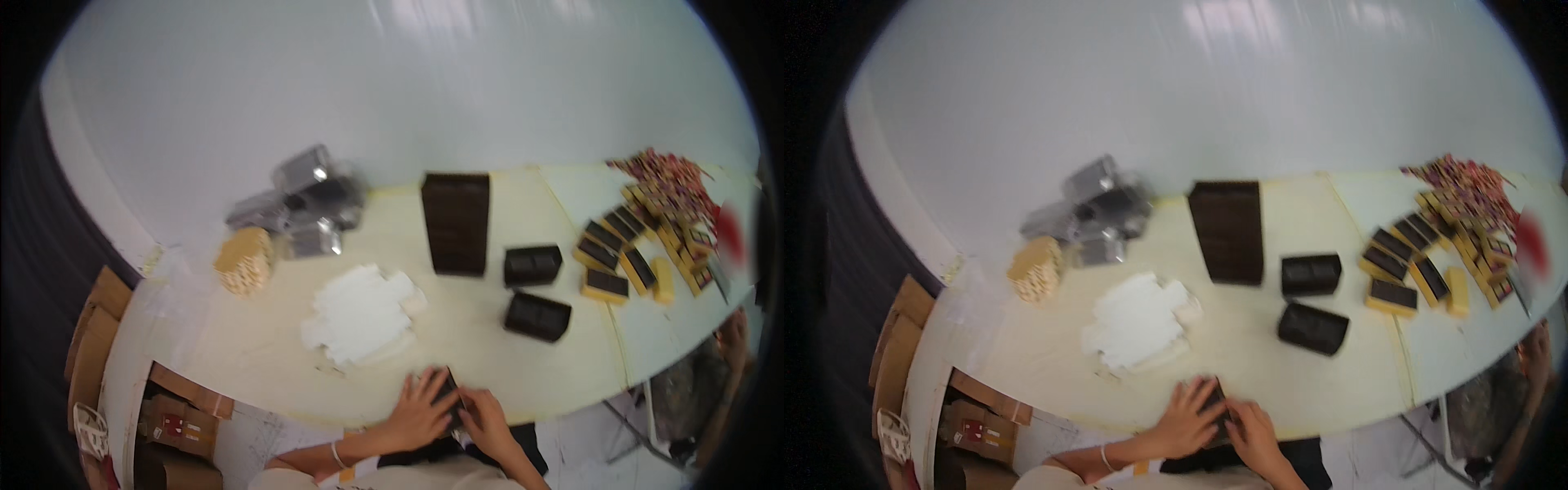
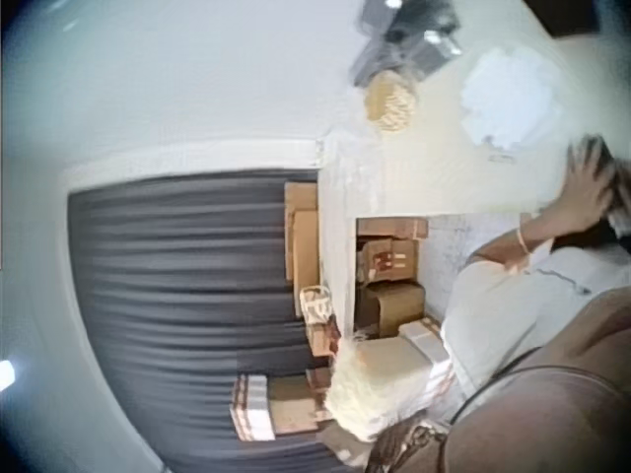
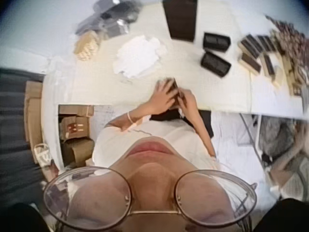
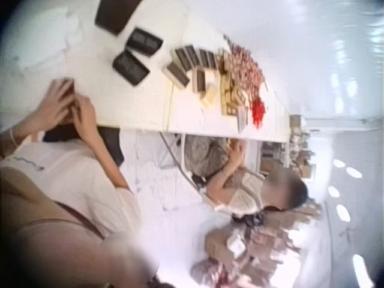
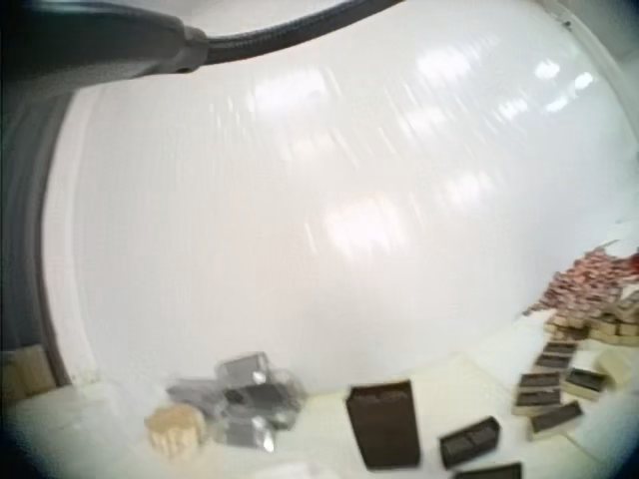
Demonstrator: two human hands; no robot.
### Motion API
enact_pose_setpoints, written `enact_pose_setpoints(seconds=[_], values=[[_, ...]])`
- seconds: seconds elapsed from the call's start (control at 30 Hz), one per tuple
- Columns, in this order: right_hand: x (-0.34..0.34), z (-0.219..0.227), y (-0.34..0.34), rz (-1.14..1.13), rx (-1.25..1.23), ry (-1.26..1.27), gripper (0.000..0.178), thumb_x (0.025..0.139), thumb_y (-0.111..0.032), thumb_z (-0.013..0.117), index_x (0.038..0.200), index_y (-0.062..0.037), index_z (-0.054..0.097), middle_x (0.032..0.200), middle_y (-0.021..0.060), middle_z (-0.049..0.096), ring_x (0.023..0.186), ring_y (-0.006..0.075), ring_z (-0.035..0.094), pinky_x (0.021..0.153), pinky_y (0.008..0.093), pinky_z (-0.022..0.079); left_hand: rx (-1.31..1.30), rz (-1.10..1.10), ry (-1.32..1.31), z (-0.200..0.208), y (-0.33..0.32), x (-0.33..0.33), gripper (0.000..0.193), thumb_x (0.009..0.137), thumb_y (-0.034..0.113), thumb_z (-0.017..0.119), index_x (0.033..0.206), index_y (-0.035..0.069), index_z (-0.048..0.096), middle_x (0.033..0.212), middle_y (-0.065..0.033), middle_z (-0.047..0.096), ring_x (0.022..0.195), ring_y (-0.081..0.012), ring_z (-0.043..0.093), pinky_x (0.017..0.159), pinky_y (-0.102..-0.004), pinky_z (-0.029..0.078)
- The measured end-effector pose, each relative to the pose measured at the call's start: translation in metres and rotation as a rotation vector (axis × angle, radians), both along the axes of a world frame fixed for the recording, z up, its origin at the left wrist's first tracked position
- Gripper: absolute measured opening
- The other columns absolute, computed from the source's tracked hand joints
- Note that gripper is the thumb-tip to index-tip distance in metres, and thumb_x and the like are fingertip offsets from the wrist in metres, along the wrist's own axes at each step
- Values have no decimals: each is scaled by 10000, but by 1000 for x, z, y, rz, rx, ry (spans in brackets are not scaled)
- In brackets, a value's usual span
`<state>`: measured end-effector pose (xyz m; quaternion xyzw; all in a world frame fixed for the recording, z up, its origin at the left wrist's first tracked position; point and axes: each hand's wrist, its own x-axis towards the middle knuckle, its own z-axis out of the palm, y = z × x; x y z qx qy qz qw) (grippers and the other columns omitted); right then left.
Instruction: The person folds flat white cardboard pieces into rectangular boxes and inserts black plastic trays into them. The person repeats this process multiple times, stacking the completed boxes on the table.
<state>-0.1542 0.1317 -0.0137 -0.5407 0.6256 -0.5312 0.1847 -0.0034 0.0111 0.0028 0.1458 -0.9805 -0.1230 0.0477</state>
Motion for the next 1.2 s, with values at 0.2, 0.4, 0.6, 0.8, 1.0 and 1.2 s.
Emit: enact_pose_setpoints(seconds=[0.2, 0.4, 0.6, 0.8, 1.0, 1.2], values=[[10, -3, 16, 52, -14, 301, 583, 810, -343, 711, 1272, -53, 507, 1320, 205, 467, 1145, 384, 490, 953, 449, 381, 86, 260, 256, -24, 17, -10, 504, 862, 139, 551, 1352, 54, 463, 1476, -279, 266, 1345, -508, 228, 1083, -566, 231], [20, -14, 17, -29, 25, 518, 716, 750, -429, 727, 1307, -54, 479, 1375, 246, 406, 1199, 386, 462, 954, 492, 375, 206, 302, 420, -16, 19, -11, 494, 1004, 310, 321, 1379, 3, 420, 1467, -205, 339, 1356, -403, 268, 1100, -507, 223], [-19, -5, 57, -32, -79, 521, 604, 620, -242, 745, 1187, -83, 612, 1264, 262, 498, 1081, 388, 525, 861, 468, 430, 890, 352, 701, -4, 28, 7, 428, 973, 235, 471, 1341, 17, 442, 1364, -150, 466, 1251, -300, 431, 1076, -418, 298], [-159, 30, 103, -628, -139, 803, 435, 1004, -331, 466, 1265, 4, 563, 1344, 216, 471, 1192, 337, 493, 970, 421, 416, 500, 392, 735, 7, -2, 27, 241, 841, 63, 629, 1079, 26, 629, 1216, -143, 568, 1133, -334, 498, 973, -413, 388], [-293, 36, 41, -739, -129, 635, 330, 1012, -228, 479, 1228, -26, 625, 1312, 175, 494, 1143, 267, 528, 904, 342, 463, 183, 511, 817, 26, -29, 56, 207, 833, 78, 647, 1033, 28, 652, 1171, -149, 589, 1103, -335, 515, 955, -417, 397], [-352, -13, 18, -663, 149, 775, 408, 1000, -312, 477, 1336, -88, 538, 1439, 243, 382, 1282, 413, 419, 1034, 436, 369, -183, 587, 519, 40, -77, 60, 293, 792, 135, 706, 1057, 25, 646, 1146, -139, 618, 1100, -324, 551, 977, -431, 407]])
